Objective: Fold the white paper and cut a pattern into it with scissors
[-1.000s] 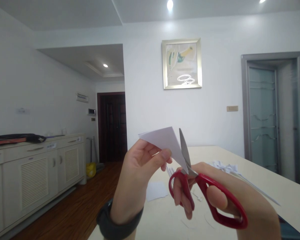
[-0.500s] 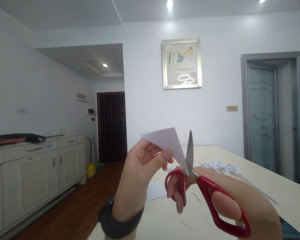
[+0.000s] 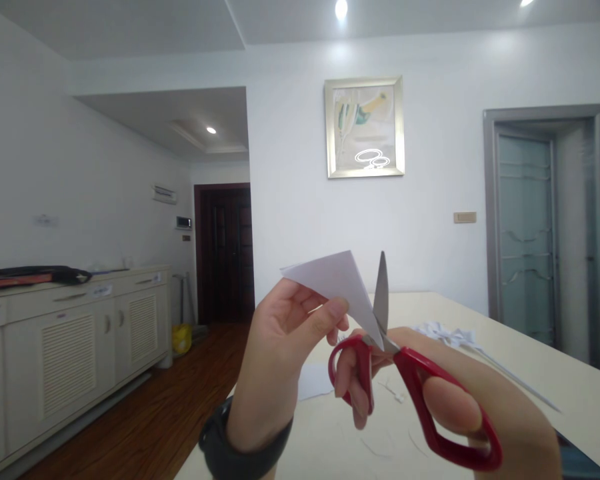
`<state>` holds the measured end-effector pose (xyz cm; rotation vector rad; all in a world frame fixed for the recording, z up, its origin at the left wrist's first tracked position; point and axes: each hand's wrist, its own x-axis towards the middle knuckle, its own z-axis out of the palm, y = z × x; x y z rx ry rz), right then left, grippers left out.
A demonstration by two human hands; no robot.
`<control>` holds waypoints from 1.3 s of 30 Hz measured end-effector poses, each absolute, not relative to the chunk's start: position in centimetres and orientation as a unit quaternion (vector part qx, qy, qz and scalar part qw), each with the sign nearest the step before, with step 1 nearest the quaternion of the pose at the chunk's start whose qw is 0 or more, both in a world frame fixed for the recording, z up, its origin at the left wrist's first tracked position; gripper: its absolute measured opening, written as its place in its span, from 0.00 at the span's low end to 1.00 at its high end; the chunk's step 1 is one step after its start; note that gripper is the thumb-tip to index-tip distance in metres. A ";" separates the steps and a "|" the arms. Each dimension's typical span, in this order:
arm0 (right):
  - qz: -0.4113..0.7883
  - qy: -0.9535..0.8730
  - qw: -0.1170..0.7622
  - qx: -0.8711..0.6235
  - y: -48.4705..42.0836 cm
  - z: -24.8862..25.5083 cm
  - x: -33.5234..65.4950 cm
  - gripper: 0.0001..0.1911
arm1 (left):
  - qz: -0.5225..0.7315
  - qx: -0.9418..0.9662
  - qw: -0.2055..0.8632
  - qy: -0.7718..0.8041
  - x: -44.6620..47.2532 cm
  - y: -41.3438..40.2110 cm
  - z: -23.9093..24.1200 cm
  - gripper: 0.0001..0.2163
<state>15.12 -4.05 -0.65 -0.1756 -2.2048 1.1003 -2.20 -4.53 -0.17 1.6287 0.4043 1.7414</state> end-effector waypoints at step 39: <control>0.437 -0.846 0.301 -0.057 -3.8 -0.5 15.8 0.29 | 0.679 0.631 0.339 0.162 -2.4 -4.2 -0.2 0.05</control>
